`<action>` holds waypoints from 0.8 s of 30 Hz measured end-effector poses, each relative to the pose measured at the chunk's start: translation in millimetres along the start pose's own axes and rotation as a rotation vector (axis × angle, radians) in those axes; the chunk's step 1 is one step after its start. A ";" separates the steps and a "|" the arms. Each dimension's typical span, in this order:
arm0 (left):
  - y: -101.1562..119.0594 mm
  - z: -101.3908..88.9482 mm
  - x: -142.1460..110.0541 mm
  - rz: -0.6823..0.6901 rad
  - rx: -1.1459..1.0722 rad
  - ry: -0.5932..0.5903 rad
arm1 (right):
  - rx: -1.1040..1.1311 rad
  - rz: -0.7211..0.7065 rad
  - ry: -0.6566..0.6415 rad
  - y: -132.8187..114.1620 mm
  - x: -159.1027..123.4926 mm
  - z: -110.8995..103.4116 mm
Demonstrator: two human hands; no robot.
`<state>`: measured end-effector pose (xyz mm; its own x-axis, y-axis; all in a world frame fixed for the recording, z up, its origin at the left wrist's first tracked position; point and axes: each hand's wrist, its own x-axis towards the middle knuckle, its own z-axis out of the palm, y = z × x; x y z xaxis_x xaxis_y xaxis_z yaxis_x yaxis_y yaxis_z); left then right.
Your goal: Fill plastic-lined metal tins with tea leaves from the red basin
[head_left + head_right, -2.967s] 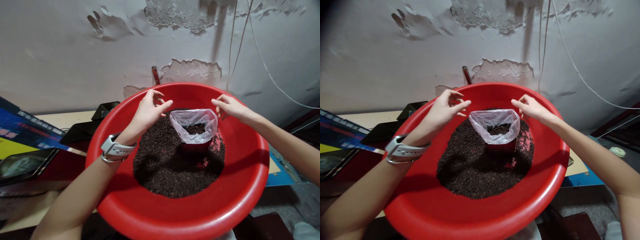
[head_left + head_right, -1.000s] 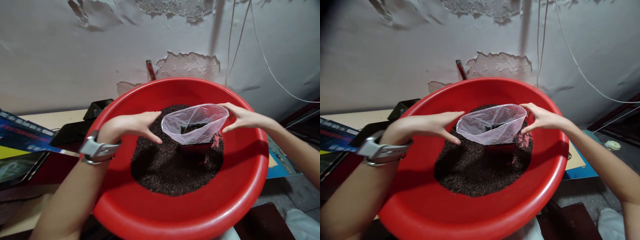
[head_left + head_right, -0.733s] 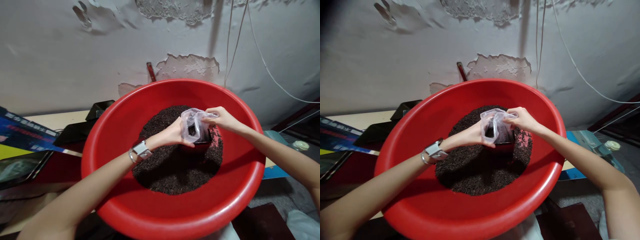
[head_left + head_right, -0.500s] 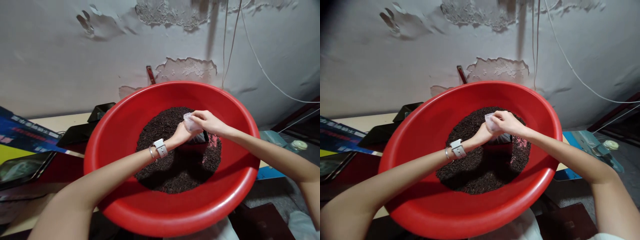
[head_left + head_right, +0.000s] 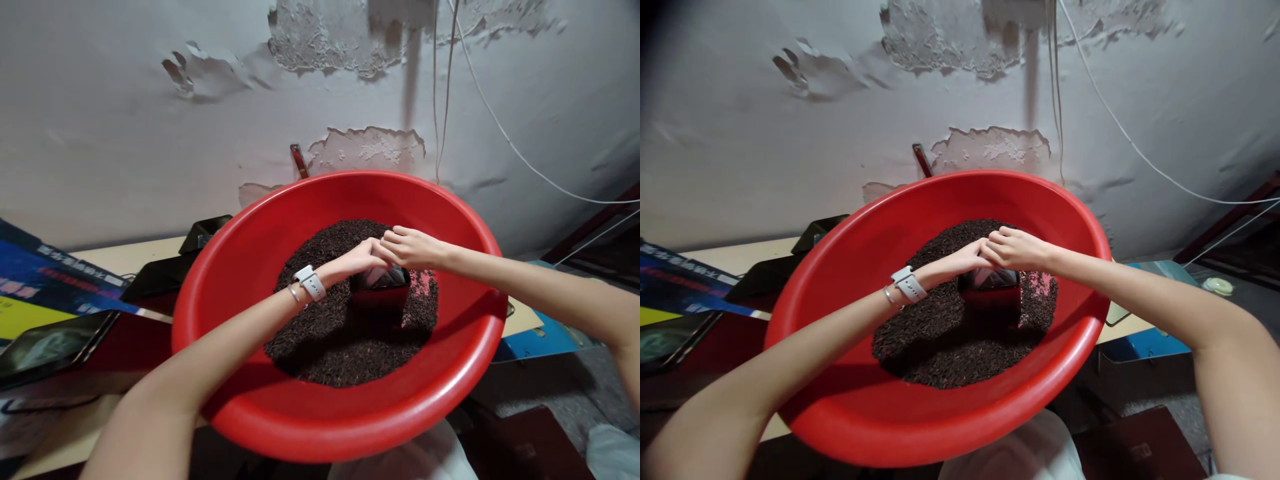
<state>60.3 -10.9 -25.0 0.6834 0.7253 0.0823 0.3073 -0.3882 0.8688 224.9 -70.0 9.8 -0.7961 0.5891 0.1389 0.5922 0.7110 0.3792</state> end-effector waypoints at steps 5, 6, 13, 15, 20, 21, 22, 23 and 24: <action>3.3 7.0 -29.5 0.103 0.251 0.263 | 0.395 0.447 -0.250 1.6 9.8 -2.9; 3.7 10.7 -35.2 0.156 0.288 0.277 | 0.554 0.541 -0.260 2.1 11.9 -1.1; -6.7 22.6 -34.2 0.426 0.524 0.128 | 1.474 0.919 -0.489 13.7 12.1 3.6; -7.6 19.6 -24.7 0.496 0.643 -0.012 | 1.445 0.956 -0.288 18.1 -1.3 -13.1; 2.3 17.4 3.4 0.569 1.002 -0.426 | 1.295 1.129 0.484 34.4 -74.9 -54.2; 5.1 18.4 8.8 0.583 1.060 -0.494 | 1.212 1.178 0.592 36.5 -95.3 -53.0; 7.7 19.7 13.8 0.595 1.110 -0.558 | 1.091 1.243 0.660 36.9 -116.4 -47.4; 10.3 20.9 18.3 0.600 1.153 -0.616 | 0.945 1.320 0.663 35.0 -137.2 -37.8; 12.9 21.9 22.1 0.596 1.184 -0.658 | 0.784 1.395 0.580 30.5 -156.6 -24.9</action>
<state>93.9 -12.3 -22.7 0.9709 0.0392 -0.2363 0.0075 -0.9910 -0.1337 364.5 -150.1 22.3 0.5106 0.8024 0.3091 0.6024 -0.0773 -0.7944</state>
